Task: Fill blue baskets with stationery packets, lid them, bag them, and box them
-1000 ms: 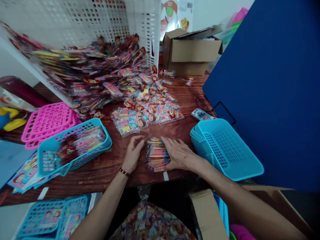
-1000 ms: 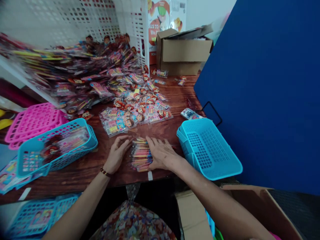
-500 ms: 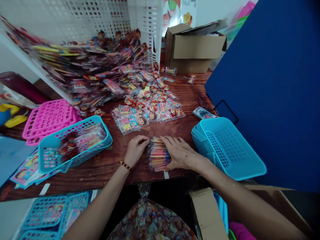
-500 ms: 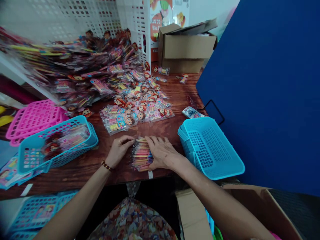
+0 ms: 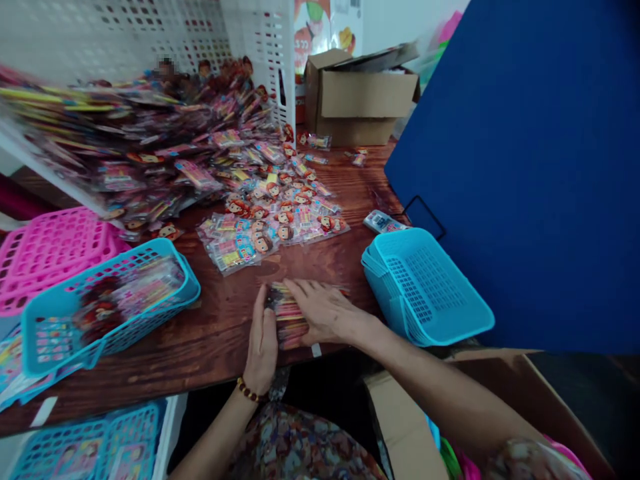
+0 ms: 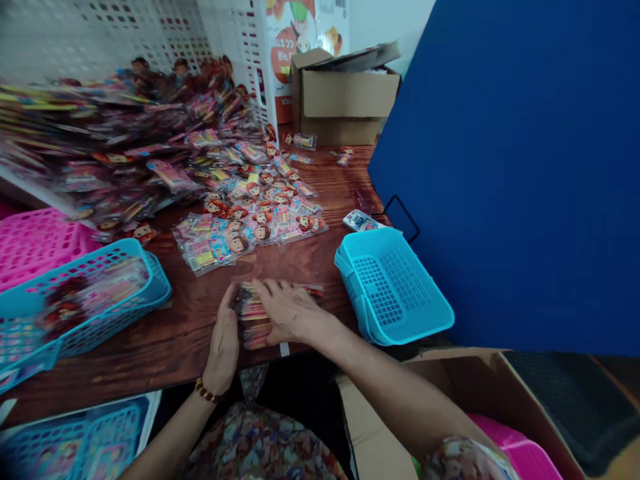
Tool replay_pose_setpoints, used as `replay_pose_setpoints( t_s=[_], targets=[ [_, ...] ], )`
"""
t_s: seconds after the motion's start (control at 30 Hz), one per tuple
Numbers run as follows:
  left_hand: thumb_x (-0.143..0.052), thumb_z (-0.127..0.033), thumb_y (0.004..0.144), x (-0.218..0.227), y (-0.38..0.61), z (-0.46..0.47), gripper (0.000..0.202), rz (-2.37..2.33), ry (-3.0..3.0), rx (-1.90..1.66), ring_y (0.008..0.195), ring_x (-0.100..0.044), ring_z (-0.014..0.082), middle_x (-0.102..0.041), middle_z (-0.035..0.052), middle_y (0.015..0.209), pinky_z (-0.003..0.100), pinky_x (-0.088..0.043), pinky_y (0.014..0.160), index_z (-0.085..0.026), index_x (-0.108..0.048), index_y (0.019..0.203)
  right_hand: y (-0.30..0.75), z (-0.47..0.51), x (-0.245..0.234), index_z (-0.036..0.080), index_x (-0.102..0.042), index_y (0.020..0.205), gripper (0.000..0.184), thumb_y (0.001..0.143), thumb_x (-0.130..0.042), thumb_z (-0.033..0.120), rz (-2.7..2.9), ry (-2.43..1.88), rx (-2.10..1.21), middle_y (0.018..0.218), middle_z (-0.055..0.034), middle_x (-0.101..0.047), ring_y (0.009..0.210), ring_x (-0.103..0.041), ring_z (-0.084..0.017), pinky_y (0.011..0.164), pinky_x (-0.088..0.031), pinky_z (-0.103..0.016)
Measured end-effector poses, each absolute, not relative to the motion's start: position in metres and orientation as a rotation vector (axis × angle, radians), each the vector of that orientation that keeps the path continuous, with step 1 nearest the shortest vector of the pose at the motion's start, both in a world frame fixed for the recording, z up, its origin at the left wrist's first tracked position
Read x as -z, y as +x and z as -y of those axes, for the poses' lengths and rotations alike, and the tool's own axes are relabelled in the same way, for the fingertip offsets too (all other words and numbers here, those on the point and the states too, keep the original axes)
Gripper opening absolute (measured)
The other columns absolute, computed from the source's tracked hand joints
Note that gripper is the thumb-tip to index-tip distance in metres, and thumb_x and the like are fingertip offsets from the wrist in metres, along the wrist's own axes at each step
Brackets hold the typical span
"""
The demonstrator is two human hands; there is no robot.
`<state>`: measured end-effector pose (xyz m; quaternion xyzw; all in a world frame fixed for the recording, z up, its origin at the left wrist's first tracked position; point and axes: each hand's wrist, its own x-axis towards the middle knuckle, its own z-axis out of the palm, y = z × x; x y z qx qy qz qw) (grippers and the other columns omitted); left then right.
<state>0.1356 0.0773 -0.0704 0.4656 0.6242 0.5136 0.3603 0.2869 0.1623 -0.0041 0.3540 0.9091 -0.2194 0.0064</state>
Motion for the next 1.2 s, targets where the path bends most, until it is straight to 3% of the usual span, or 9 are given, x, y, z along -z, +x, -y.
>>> replay_pose_setpoints(
  t_s=[0.2, 0.3, 0.43, 0.57, 0.73, 0.8, 0.9, 1.03, 1.2],
  targets=[
    [-0.034, -0.046, 0.099, 0.065, 0.125, -0.09, 0.057, -1.702, 1.495, -1.299, 0.147, -0.02, 0.0212, -0.023, 0.0059, 0.16, 0.042, -0.014, 0.123, -0.028, -0.022, 0.152, 0.282, -0.16, 0.009, 0.011, -0.029, 0.144, 0.098, 0.062, -0.078, 0.037, -2.883, 1.116, 0.674, 0.138, -0.0192, -0.048, 0.121, -0.05, -0.034, 0.098, -0.044, -0.05],
    [-0.038, -0.05, 0.097, 0.062, 0.106, -0.093, 0.059, -1.623, 1.735, -1.15, 0.141, -0.031, 0.025, -0.033, 0.0098, 0.15, 0.047, -0.022, 0.12, -0.028, -0.026, 0.15, 0.282, -0.16, 0.005, 0.013, -0.038, 0.136, 0.089, 0.062, -0.079, 0.039, -2.861, 1.129, 0.627, 0.133, -0.0175, -0.051, 0.117, -0.053, -0.033, 0.094, -0.047, -0.049],
    [-0.056, -0.073, 0.076, 0.065, 0.082, -0.086, 0.099, -1.541, 2.005, -0.868, 0.134, -0.037, 0.036, -0.031, 0.0155, 0.142, 0.057, -0.036, 0.11, -0.026, -0.017, 0.153, 0.277, -0.151, 0.003, 0.012, -0.044, 0.13, 0.086, 0.059, -0.082, 0.041, -2.873, 1.145, 0.471, 0.13, -0.018, -0.051, 0.113, -0.053, -0.033, 0.092, -0.048, -0.049],
    [-0.074, -0.068, 0.061, 0.06, 0.072, -0.086, 0.119, -1.559, 2.35, -0.67, 0.141, -0.022, 0.0458, -0.016, 0.0181, 0.154, 0.065, -0.031, 0.11, -0.029, -0.01, 0.154, 0.274, -0.143, 0.008, 0.013, -0.043, 0.13, 0.083, 0.061, -0.082, 0.038, -2.942, 1.111, 0.412, 0.128, -0.0177, -0.051, 0.111, -0.053, -0.032, 0.092, -0.048, -0.048],
    [-0.072, -0.046, 0.075, 0.048, 0.076, -0.101, 0.103, -1.518, 2.272, -0.55, 0.135, -0.038, 0.0355, -0.036, 0.0131, 0.145, 0.057, -0.036, 0.111, -0.031, -0.008, 0.154, 0.276, -0.154, 0.011, 0.013, -0.036, 0.137, 0.092, 0.061, -0.08, 0.04, -2.918, 1.157, 0.621, 0.131, -0.0192, -0.051, 0.112, -0.055, -0.034, 0.09, -0.05, -0.051],
    [-0.073, -0.044, 0.074, 0.048, 0.078, -0.104, 0.106, -1.539, 2.103, -0.608, 0.134, -0.04, 0.0321, -0.034, 0.0127, 0.145, 0.052, -0.036, 0.112, -0.03, -0.006, 0.154, 0.275, -0.161, 0.008, 0.012, -0.032, 0.14, 0.101, 0.057, -0.081, 0.043, -2.84, 1.2, 0.713, 0.143, -0.0244, -0.04, 0.121, -0.05, -0.038, 0.09, -0.049, -0.054],
    [-0.077, -0.05, 0.069, 0.056, 0.079, -0.1, 0.118, -1.576, 1.881, -0.77, 0.143, -0.028, 0.0334, -0.02, 0.0145, 0.153, 0.053, -0.027, 0.117, -0.028, 0.002, 0.154, 0.272, -0.169, 0.003, 0.011, -0.036, 0.138, 0.105, 0.05, -0.084, 0.043, -2.734, 1.216, 0.731, 0.152, -0.029, -0.025, 0.133, -0.038, -0.044, 0.093, -0.047, -0.057],
    [-0.067, -0.053, 0.079, 0.073, 0.085, -0.086, 0.102, -1.583, 1.695, -0.875, 0.147, -0.02, 0.0319, -0.017, 0.0154, 0.159, 0.054, -0.02, 0.12, -0.027, -0.002, 0.154, 0.267, -0.164, 0.006, 0.008, -0.038, 0.137, 0.096, 0.057, -0.079, 0.042, -2.725, 1.176, 0.664, 0.135, -0.0267, -0.049, 0.121, -0.051, -0.04, 0.095, -0.045, -0.055],
    [-0.072, -0.053, 0.076, 0.073, 0.093, -0.061, 0.108, -1.68, 1.757, -0.924, 0.146, -0.023, 0.034, -0.022, 0.0176, 0.159, 0.056, -0.024, 0.118, -0.027, -0.003, 0.154, 0.269, -0.157, 0.018, 0.013, -0.034, 0.143, 0.092, 0.065, -0.071, 0.044, -2.799, 1.137, 0.621, 0.133, -0.0238, -0.052, 0.116, -0.055, -0.039, 0.091, -0.047, -0.051]
  ],
)
